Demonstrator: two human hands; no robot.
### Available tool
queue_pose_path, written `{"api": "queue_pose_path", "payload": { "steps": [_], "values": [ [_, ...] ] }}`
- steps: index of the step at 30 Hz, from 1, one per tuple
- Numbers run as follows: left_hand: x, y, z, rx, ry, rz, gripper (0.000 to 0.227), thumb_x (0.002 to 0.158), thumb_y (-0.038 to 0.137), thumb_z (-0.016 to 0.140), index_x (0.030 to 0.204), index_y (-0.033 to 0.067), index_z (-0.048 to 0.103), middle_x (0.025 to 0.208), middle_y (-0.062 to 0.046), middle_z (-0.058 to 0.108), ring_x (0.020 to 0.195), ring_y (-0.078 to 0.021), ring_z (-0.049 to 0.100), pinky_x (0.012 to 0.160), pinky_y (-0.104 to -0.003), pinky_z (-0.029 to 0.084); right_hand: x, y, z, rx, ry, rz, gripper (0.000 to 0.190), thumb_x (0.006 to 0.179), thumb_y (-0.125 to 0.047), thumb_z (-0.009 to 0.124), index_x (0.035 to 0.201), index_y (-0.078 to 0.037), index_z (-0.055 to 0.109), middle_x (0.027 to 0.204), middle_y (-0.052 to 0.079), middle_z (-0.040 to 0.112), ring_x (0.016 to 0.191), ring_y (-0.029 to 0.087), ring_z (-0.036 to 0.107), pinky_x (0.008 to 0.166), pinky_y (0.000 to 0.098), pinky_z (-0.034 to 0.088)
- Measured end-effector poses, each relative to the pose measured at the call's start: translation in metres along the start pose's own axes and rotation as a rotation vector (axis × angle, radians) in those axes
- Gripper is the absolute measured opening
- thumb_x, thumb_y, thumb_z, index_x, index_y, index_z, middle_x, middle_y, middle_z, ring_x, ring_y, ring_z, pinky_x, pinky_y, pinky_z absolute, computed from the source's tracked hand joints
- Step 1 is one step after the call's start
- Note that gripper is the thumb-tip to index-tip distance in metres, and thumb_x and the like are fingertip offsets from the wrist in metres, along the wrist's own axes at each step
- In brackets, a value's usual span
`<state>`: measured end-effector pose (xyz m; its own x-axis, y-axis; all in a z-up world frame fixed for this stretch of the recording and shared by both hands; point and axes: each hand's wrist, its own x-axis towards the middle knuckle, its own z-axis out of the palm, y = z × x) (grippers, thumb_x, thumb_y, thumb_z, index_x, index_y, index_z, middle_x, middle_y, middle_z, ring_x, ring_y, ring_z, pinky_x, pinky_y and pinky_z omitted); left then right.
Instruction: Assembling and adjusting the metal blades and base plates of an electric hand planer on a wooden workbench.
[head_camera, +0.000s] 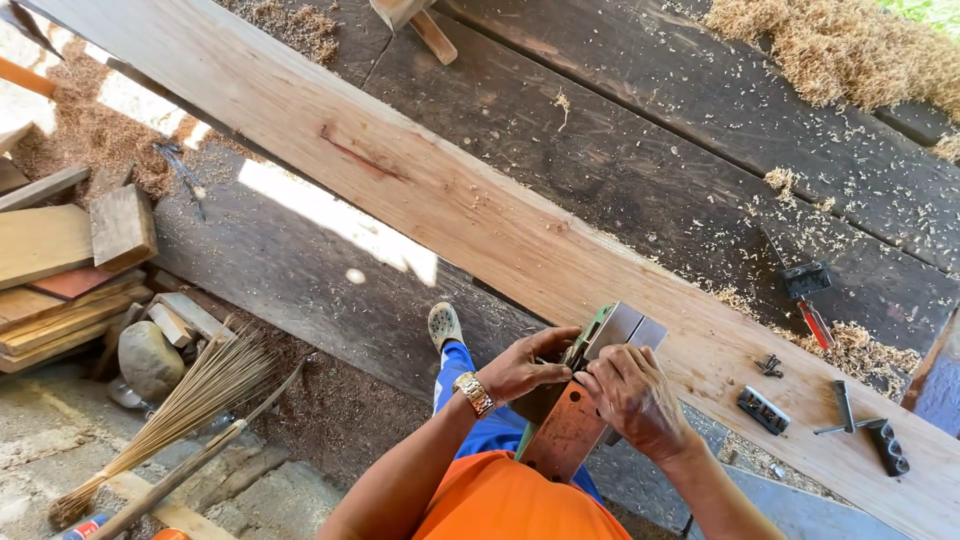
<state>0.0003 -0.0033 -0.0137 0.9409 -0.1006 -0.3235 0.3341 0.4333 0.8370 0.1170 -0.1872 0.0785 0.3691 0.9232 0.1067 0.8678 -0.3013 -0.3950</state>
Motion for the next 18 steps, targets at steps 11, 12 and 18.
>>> {"api": "queue_pose_path", "payload": {
  "steps": [11, 12, 18],
  "values": [
    [-0.005, 0.015, 0.005, -0.049, 0.003, -0.015, 0.067, 0.092, 0.009, 0.069, 0.154, 0.0081, 0.046, 0.135, -0.009, 0.063, 0.119, -0.0147, 0.060, 0.100, -0.032, 0.054, 0.005, -0.004, -0.009, 0.030, 0.034, -0.074, 0.020, 0.084, -0.015, 0.075, 0.100, -0.005, 0.068, 0.098, 0.009, 0.058, 0.090, 0.025, 0.061, 0.079, 0.0417, 0.047],
    [-0.006, 0.018, 0.006, -0.014, 0.028, -0.040, 0.065, 0.091, 0.009, 0.070, 0.153, 0.0074, 0.048, 0.132, -0.009, 0.065, 0.115, -0.0155, 0.061, 0.097, -0.032, 0.054, 0.005, -0.004, -0.012, 0.033, 0.043, -0.116, 0.020, 0.084, -0.013, 0.074, 0.102, -0.005, 0.069, 0.099, 0.008, 0.060, 0.093, 0.025, 0.062, 0.080, 0.0404, 0.046],
    [-0.005, 0.011, 0.003, 0.043, 0.045, -0.011, 0.065, 0.090, 0.008, 0.070, 0.151, 0.0077, 0.048, 0.138, -0.010, 0.065, 0.124, -0.0146, 0.060, 0.105, -0.032, 0.051, 0.000, -0.009, 0.000, 0.033, 0.105, -0.003, 0.020, 0.087, -0.016, 0.077, 0.100, -0.004, 0.067, 0.097, 0.010, 0.059, 0.091, 0.027, 0.060, 0.080, 0.0423, 0.045]
  ]
}}
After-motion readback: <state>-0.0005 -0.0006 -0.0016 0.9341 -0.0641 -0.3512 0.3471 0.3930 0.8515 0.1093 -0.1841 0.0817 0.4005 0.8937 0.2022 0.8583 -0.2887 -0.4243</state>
